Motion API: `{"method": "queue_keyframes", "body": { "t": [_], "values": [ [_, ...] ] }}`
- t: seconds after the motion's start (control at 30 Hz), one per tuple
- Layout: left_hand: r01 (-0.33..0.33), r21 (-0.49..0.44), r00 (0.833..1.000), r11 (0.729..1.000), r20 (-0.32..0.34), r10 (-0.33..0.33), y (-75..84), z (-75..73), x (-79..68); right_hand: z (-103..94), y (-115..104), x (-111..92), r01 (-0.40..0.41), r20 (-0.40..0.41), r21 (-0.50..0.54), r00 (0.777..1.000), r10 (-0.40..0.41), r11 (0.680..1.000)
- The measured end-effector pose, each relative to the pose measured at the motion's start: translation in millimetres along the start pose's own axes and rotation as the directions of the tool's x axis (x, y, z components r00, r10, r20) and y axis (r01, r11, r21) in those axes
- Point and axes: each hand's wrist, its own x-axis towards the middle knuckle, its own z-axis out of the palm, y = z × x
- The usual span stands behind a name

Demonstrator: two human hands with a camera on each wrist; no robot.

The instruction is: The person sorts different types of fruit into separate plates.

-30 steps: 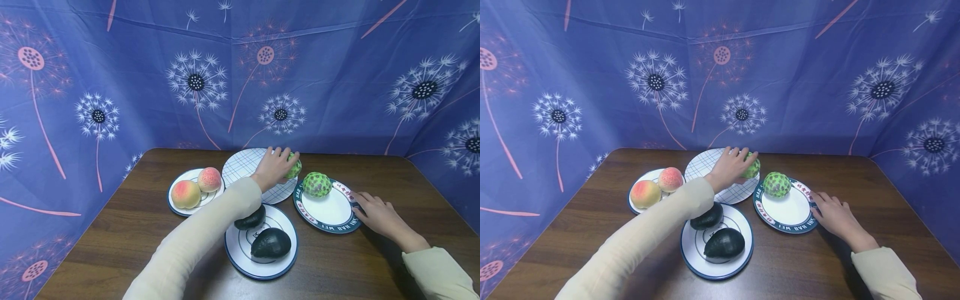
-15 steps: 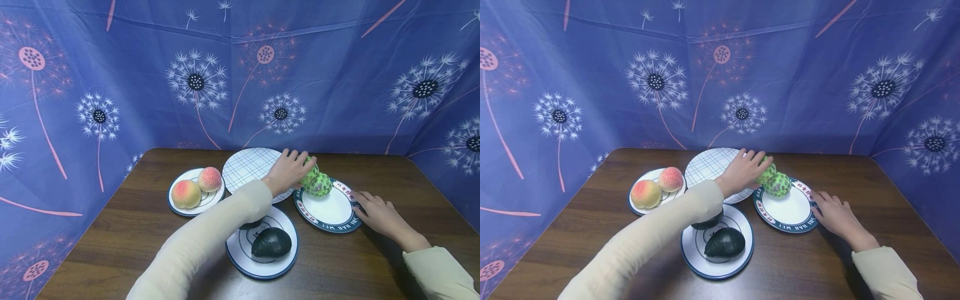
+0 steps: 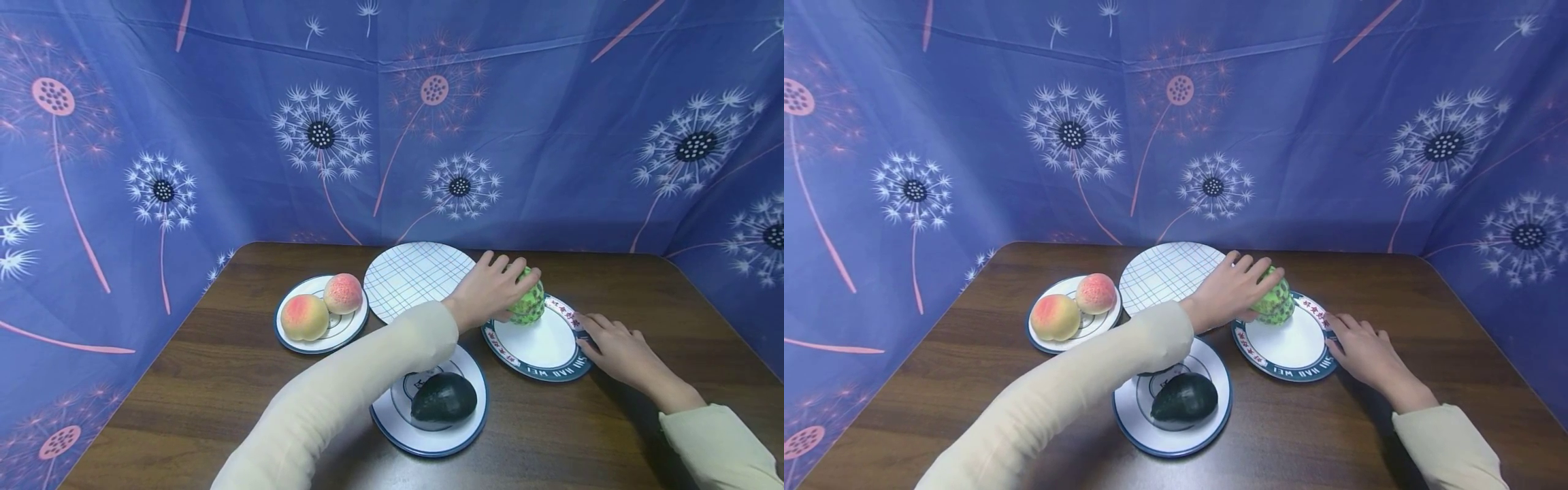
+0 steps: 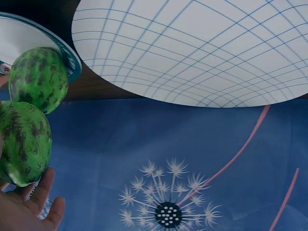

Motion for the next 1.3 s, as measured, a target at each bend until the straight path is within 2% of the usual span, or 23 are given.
{"method": "queue_keyframes", "body": {
  "t": [0.6, 0.77, 1.03, 1.3],
  "values": [
    [-0.106, 0.042, 0.993, 0.994, -0.046, 0.107, 19.9, -12.4, 3.9, 0.5, 0, 0, 0.007, -0.016, 0.001, 1.000, -0.007, 1.000],
    [-0.142, 0.026, 0.990, 0.990, -0.021, 0.142, 26.3, -13.2, 3.8, 0.9, -1, 1, 0.022, -0.034, -0.010, 0.999, -0.022, 1.000],
    [-0.191, 0.050, 0.982, 0.980, 0.016, 0.190, 37.7, -15.5, 2.2, 1.0, -1, -1, 0.045, -0.066, -0.029, 0.997, -0.046, 0.999],
    [-0.232, 0.069, 0.971, 0.970, 0.066, 0.228, 47.8, -11.5, 2.7, 1.8, -2, -1, 0.038, -0.059, -0.025, 0.997, -0.039, 0.999]
  ]
}}
